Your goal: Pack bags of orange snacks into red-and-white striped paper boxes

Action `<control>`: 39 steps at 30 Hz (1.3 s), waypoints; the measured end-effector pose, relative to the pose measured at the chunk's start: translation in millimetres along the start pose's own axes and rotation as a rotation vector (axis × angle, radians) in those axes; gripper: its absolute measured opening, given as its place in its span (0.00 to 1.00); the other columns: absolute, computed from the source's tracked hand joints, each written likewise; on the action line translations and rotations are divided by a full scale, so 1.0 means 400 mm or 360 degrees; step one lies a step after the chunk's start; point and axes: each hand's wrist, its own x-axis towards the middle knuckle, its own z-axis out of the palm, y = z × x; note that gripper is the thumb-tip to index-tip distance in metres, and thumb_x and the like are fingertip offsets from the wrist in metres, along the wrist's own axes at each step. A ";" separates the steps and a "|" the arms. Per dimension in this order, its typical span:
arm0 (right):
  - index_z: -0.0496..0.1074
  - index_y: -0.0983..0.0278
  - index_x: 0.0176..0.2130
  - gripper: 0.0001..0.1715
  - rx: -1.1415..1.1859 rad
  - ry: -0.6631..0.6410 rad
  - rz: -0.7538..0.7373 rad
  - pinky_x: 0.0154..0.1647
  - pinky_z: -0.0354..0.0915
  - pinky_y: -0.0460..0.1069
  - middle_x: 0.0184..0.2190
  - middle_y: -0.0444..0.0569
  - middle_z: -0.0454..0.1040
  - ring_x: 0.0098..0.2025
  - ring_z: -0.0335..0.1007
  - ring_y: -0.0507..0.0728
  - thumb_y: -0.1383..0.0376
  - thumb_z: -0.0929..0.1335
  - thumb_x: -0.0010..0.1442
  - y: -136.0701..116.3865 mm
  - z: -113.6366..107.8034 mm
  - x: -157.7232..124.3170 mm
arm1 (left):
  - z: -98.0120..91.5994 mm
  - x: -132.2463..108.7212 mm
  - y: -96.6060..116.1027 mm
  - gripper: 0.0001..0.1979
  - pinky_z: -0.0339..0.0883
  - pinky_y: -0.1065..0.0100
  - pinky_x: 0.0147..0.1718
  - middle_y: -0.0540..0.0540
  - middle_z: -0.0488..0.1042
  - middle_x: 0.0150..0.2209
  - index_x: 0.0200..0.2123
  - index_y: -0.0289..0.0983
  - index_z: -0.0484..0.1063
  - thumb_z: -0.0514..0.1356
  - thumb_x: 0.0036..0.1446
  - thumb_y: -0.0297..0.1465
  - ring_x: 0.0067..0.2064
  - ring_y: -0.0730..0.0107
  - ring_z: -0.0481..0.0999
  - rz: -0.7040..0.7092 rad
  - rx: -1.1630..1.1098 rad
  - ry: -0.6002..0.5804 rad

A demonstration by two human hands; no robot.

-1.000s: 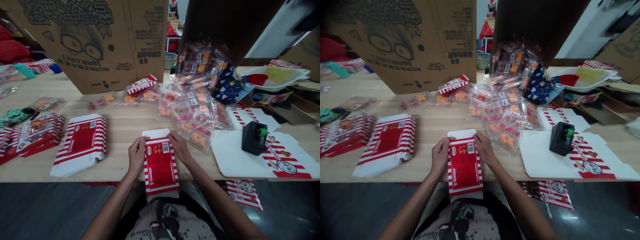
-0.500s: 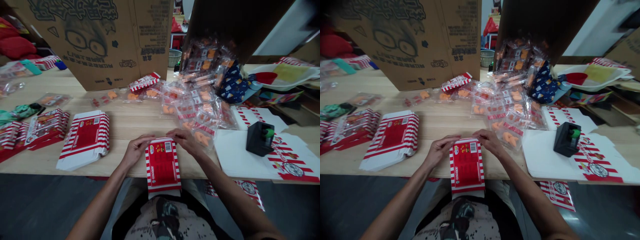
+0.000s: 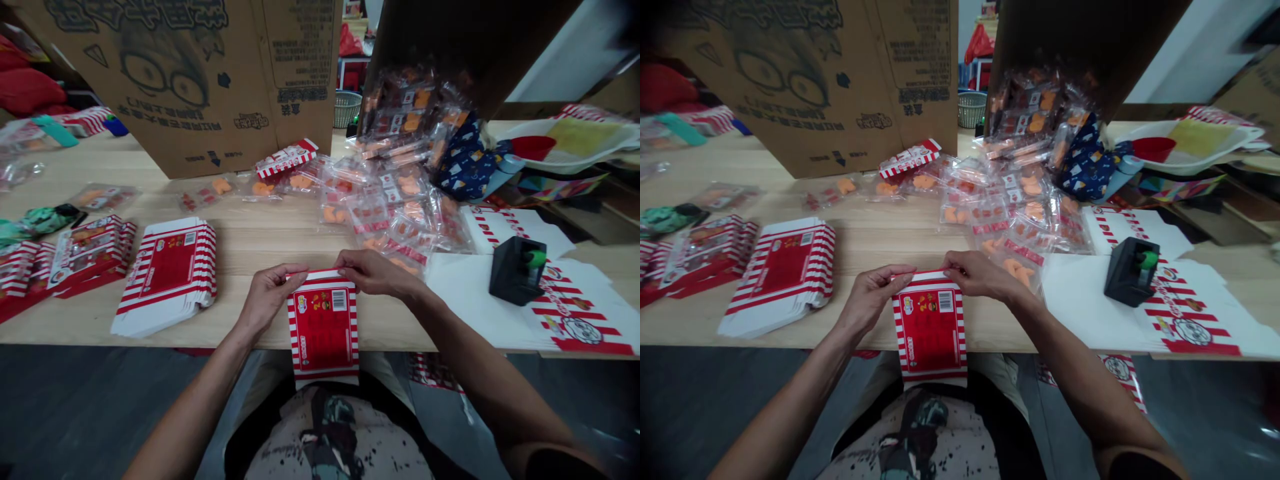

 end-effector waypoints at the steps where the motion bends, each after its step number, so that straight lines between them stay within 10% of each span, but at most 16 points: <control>1: 0.73 0.62 0.30 0.06 -0.0067 0.0028 -0.0018 0.26 0.55 0.46 0.23 0.43 0.73 0.24 0.63 0.51 0.70 0.66 0.57 -0.003 0.002 0.001 | -0.001 -0.002 -0.001 0.19 0.72 0.69 0.33 0.44 0.83 0.33 0.41 0.35 0.83 0.74 0.47 0.39 0.31 0.68 0.79 -0.0001 0.0012 -0.0016; 17: 0.76 0.60 0.46 0.16 -0.0354 0.0000 -0.0155 0.39 0.64 0.52 0.39 0.52 0.78 0.38 0.73 0.59 0.72 0.64 0.63 -0.006 0.057 -0.105 | -0.059 -0.036 -0.040 0.12 0.71 0.68 0.45 0.42 0.82 0.43 0.41 0.39 0.82 0.62 0.63 0.39 0.44 0.64 0.81 0.0535 0.0725 -0.0372; 29: 0.68 0.62 0.43 0.10 -0.0202 0.0470 -0.0728 0.37 0.67 0.48 0.42 0.49 0.75 0.39 0.72 0.54 0.75 0.66 0.63 -0.177 0.025 -0.133 | 0.004 -0.155 0.227 0.10 0.74 0.71 0.35 0.48 0.83 0.39 0.46 0.40 0.78 0.67 0.60 0.30 0.37 0.71 0.81 0.1267 0.1271 -0.0409; 34: 0.71 0.62 0.40 0.09 -0.0007 0.0396 -0.0718 0.37 0.66 0.49 0.38 0.47 0.75 0.37 0.72 0.53 0.75 0.64 0.64 -0.175 0.006 -0.048 | 0.011 -0.116 0.260 0.07 0.70 0.73 0.28 0.49 0.81 0.34 0.42 0.40 0.79 0.64 0.62 0.34 0.30 0.73 0.77 0.1029 0.1510 -0.0464; 39: 0.69 0.62 0.56 0.24 -0.0040 0.0626 -0.0266 0.34 0.66 0.47 0.43 0.50 0.76 0.34 0.70 0.51 0.74 0.63 0.62 -0.090 0.031 -0.015 | -0.041 0.000 0.200 0.13 0.73 0.71 0.26 0.48 0.82 0.31 0.36 0.37 0.78 0.69 0.55 0.41 0.29 0.69 0.79 0.0621 0.0843 0.0015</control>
